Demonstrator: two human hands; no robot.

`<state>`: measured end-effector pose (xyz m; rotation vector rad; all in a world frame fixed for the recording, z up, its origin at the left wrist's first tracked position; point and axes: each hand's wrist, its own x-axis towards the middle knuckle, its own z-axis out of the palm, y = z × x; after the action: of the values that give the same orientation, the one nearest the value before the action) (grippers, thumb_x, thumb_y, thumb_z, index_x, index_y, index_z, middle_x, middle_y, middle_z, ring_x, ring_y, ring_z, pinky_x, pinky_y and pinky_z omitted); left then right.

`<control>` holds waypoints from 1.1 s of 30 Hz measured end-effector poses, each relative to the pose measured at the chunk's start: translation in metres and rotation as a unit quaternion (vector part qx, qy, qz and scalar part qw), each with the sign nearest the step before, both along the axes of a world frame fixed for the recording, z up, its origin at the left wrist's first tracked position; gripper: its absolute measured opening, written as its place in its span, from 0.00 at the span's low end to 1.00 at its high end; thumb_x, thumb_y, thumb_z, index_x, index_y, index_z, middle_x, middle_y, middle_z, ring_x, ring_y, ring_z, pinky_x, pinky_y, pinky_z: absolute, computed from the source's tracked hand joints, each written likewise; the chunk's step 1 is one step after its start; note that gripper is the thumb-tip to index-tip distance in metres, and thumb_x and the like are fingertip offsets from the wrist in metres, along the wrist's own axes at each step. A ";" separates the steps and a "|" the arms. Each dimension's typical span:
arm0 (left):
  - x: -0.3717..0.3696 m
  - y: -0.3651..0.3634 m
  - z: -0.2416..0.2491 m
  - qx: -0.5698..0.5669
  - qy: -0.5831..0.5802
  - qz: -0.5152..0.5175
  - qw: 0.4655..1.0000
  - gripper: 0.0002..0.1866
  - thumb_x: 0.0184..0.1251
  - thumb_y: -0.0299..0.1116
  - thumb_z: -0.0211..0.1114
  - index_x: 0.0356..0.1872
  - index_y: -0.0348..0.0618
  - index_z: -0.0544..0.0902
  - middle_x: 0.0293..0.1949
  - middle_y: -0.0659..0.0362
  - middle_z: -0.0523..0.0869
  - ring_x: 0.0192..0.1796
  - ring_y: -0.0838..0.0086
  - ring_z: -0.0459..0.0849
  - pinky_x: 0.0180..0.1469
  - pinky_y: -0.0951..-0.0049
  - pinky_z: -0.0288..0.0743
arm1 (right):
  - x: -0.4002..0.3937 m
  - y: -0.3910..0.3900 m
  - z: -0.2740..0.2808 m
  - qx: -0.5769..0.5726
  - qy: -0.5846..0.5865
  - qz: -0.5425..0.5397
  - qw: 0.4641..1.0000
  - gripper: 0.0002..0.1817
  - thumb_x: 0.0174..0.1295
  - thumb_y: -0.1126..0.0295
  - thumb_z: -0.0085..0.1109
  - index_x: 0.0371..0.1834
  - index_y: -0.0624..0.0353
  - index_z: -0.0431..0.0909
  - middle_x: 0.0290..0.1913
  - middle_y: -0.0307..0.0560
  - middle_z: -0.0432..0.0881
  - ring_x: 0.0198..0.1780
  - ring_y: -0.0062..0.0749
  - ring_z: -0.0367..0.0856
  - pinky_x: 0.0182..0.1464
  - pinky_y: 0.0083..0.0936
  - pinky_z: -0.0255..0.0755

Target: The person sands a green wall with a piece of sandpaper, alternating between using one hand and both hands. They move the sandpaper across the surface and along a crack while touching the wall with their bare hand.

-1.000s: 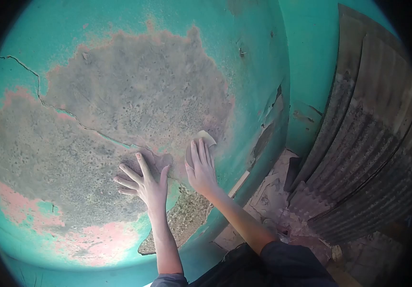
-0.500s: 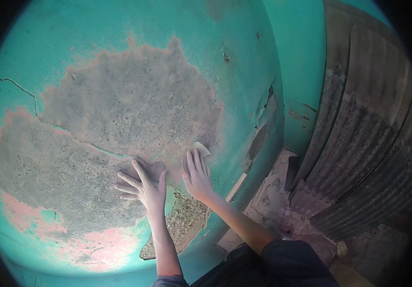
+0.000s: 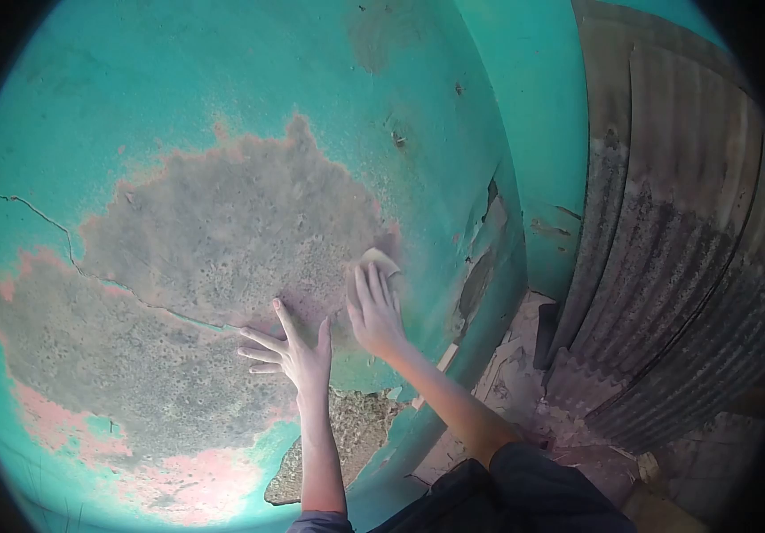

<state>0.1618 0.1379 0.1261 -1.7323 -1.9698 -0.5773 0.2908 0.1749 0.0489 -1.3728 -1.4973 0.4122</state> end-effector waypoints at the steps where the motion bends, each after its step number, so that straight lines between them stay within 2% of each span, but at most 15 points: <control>1: -0.001 0.003 -0.003 -0.006 0.008 0.014 1.000 0.55 0.60 0.69 0.69 0.85 0.71 0.50 0.79 0.26 0.26 0.72 0.09 0.20 0.59 0.03 0.31 | 0.013 0.021 0.007 0.035 0.055 -0.024 0.998 0.36 0.78 0.57 0.46 0.83 0.63 0.52 0.83 0.67 0.49 0.82 0.68 0.51 0.78 0.58 0.51; 2: -0.003 0.003 -0.005 -0.014 0.016 0.028 0.999 0.58 0.58 0.70 0.70 0.85 0.69 0.48 0.79 0.25 0.25 0.73 0.10 0.19 0.60 0.04 0.29 | 0.024 0.037 0.013 0.067 0.109 -0.048 0.991 0.36 0.78 0.57 0.45 0.83 0.64 0.52 0.83 0.67 0.49 0.82 0.67 0.51 0.78 0.57 0.51; 3: -0.003 0.003 -0.007 -0.011 0.017 0.026 0.999 0.58 0.58 0.70 0.70 0.85 0.69 0.48 0.79 0.25 0.25 0.73 0.10 0.19 0.60 0.04 0.29 | 0.035 0.049 0.021 0.070 0.111 -0.050 0.990 0.36 0.78 0.57 0.45 0.83 0.64 0.52 0.83 0.67 0.49 0.82 0.67 0.51 0.78 0.57 0.51; 5: -0.003 0.005 -0.008 -0.007 0.018 0.029 0.999 0.60 0.57 0.72 0.70 0.85 0.69 0.47 0.78 0.23 0.24 0.73 0.10 0.19 0.60 0.04 0.29 | 0.054 0.066 0.036 0.109 0.151 -0.055 0.981 0.36 0.80 0.59 0.46 0.80 0.74 0.51 0.81 0.74 0.51 0.83 0.63 0.48 0.81 0.47 0.47; 9: -0.001 0.010 -0.015 0.025 0.048 0.037 0.998 0.62 0.55 0.73 0.71 0.85 0.69 0.46 0.77 0.22 0.24 0.73 0.10 0.19 0.60 0.04 0.29 | 0.029 0.044 0.014 0.120 0.089 -0.048 0.988 0.33 0.81 0.63 0.42 0.80 0.77 0.51 0.81 0.75 0.51 0.83 0.64 0.49 0.82 0.48 0.46; 10: -0.001 0.010 -0.016 0.027 0.051 0.044 0.997 0.62 0.54 0.73 0.71 0.85 0.69 0.46 0.77 0.22 0.24 0.73 0.10 0.19 0.60 0.04 0.29 | 0.026 0.038 0.013 0.084 0.076 -0.046 0.993 0.32 0.80 0.65 0.42 0.79 0.77 0.52 0.81 0.76 0.51 0.83 0.64 0.49 0.82 0.49 0.46; 12: -0.006 0.012 -0.019 0.029 0.057 0.049 0.997 0.63 0.53 0.73 0.72 0.85 0.69 0.45 0.77 0.21 0.24 0.73 0.10 0.19 0.60 0.04 0.29 | 0.042 0.055 0.023 0.081 0.073 -0.062 0.992 0.32 0.80 0.65 0.43 0.79 0.78 0.52 0.81 0.76 0.51 0.83 0.64 0.49 0.82 0.50 0.47; 14: -0.012 0.016 -0.026 0.063 0.043 0.010 0.997 0.64 0.52 0.74 0.72 0.85 0.69 0.45 0.77 0.21 0.24 0.73 0.10 0.18 0.60 0.04 0.28 | 0.061 0.075 0.035 0.080 0.065 -0.078 0.992 0.32 0.80 0.66 0.44 0.79 0.78 0.53 0.81 0.76 0.52 0.83 0.64 0.49 0.82 0.50 0.47; 16: -0.008 0.015 -0.026 0.063 0.067 0.030 0.995 0.64 0.52 0.74 0.72 0.85 0.68 0.45 0.77 0.21 0.23 0.73 0.10 0.18 0.60 0.04 0.28 | 0.071 0.087 0.037 0.131 0.076 -0.080 0.985 0.33 0.79 0.66 0.43 0.80 0.74 0.52 0.81 0.73 0.52 0.82 0.66 0.50 0.80 0.52 0.49; 20: -0.006 0.015 -0.025 0.072 0.096 0.047 0.992 0.64 0.52 0.74 0.71 0.86 0.68 0.44 0.77 0.22 0.21 0.73 0.11 0.18 0.59 0.04 0.28 | 0.055 0.060 0.009 0.140 0.048 -0.061 0.987 0.31 0.80 0.68 0.43 0.78 0.78 0.53 0.79 0.77 0.55 0.82 0.66 0.52 0.81 0.48 0.49; 22: -0.007 0.014 -0.025 0.073 0.098 0.045 0.992 0.64 0.52 0.74 0.71 0.86 0.68 0.44 0.77 0.23 0.21 0.73 0.11 0.18 0.59 0.04 0.28 | 0.050 0.048 0.006 0.102 0.017 -0.040 0.994 0.30 0.79 0.70 0.43 0.77 0.79 0.54 0.79 0.77 0.56 0.81 0.67 0.53 0.81 0.47 0.49; 25: -0.007 0.015 -0.025 0.074 0.101 0.043 0.991 0.64 0.52 0.74 0.72 0.86 0.67 0.45 0.77 0.23 0.20 0.73 0.11 0.18 0.59 0.03 0.28 | 0.079 0.080 0.026 0.113 0.021 -0.075 0.991 0.32 0.77 0.69 0.45 0.79 0.75 0.53 0.80 0.74 0.55 0.82 0.64 0.53 0.80 0.52 0.51; 27: -0.005 0.014 -0.024 0.076 0.102 0.045 0.991 0.64 0.52 0.74 0.72 0.86 0.67 0.45 0.77 0.23 0.20 0.73 0.11 0.18 0.58 0.03 0.28 | 0.083 0.088 0.032 0.125 0.034 -0.074 0.989 0.32 0.77 0.69 0.45 0.80 0.74 0.53 0.80 0.73 0.55 0.82 0.63 0.53 0.80 0.51 0.52; 29: -0.001 0.012 -0.019 0.076 0.060 0.020 0.995 0.62 0.56 0.69 0.74 0.85 0.72 0.43 0.76 0.18 0.28 0.71 0.04 0.28 0.52 0.00 0.35 | 0.080 0.085 0.028 0.138 0.045 -0.074 0.987 0.32 0.77 0.69 0.46 0.80 0.73 0.53 0.80 0.73 0.54 0.82 0.63 0.53 0.80 0.50 0.52; 33: -0.001 0.011 -0.018 0.077 0.061 0.017 0.995 0.61 0.56 0.69 0.74 0.85 0.73 0.43 0.76 0.17 0.28 0.71 0.04 0.28 0.53 0.01 0.34 | 0.056 0.061 0.011 0.117 0.026 -0.057 0.991 0.33 0.76 0.69 0.46 0.80 0.74 0.52 0.80 0.73 0.54 0.82 0.63 0.53 0.80 0.49 0.53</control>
<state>0.1610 0.1492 0.1076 -1.5993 -1.8184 -0.5813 0.3465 0.2358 0.0595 -1.2457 -1.3706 0.1920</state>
